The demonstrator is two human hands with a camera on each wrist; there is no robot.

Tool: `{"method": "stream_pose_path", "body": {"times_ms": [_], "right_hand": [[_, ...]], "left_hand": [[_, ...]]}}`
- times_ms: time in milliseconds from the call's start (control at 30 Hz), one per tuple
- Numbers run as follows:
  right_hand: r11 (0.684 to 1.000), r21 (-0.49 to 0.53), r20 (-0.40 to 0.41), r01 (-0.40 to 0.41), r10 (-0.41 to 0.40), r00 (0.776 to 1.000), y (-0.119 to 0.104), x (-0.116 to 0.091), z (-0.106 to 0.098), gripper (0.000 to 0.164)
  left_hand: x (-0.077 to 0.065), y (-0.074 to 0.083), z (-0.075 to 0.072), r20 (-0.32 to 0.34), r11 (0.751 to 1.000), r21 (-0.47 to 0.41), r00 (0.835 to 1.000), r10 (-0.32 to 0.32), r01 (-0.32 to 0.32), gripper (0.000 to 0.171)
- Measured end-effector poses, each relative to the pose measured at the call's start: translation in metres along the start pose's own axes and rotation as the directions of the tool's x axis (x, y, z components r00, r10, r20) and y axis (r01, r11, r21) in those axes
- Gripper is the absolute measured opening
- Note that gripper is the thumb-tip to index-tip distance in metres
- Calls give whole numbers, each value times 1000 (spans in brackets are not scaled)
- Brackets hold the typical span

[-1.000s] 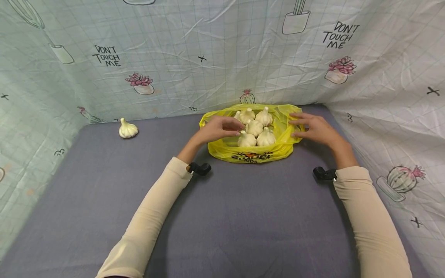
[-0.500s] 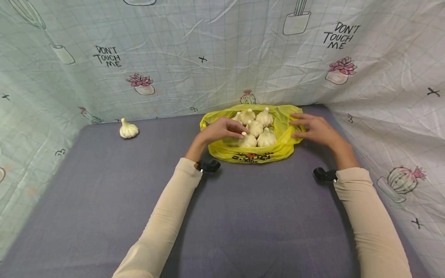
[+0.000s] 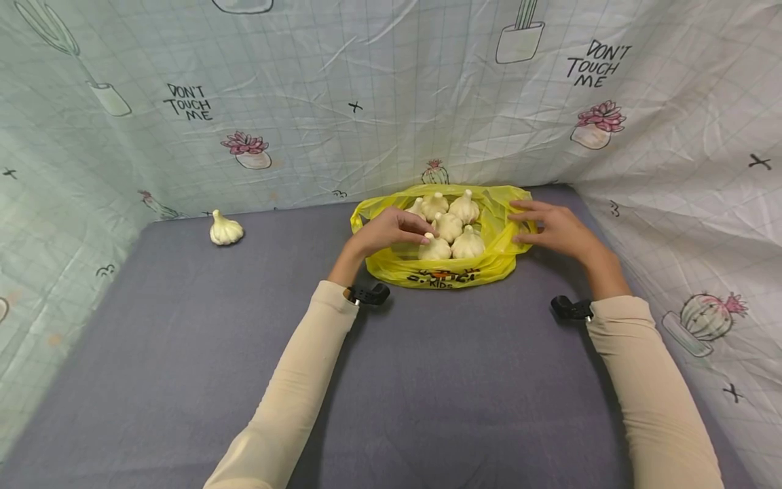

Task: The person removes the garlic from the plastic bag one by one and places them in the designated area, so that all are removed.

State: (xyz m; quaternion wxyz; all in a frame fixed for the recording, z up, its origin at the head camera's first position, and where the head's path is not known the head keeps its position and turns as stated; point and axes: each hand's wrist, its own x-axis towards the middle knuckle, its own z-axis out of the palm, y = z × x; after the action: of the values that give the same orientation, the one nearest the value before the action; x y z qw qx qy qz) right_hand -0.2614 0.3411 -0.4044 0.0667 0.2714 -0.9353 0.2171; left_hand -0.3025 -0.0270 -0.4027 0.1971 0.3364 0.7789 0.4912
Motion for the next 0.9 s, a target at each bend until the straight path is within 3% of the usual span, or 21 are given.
{"method": "stream_pose_path", "body": {"times_ms": [367, 900], "right_hand": [[1000, -18, -6, 21, -22, 1000, 0, 0, 0, 46], [999, -16, -20, 44, -45, 999, 1, 1, 1, 46]], "left_hand": [[-6, 2, -5, -35, 999, 47, 999, 14, -12, 25], [-23, 15, -21, -61, 990, 105, 993, 103, -96, 27]]}}
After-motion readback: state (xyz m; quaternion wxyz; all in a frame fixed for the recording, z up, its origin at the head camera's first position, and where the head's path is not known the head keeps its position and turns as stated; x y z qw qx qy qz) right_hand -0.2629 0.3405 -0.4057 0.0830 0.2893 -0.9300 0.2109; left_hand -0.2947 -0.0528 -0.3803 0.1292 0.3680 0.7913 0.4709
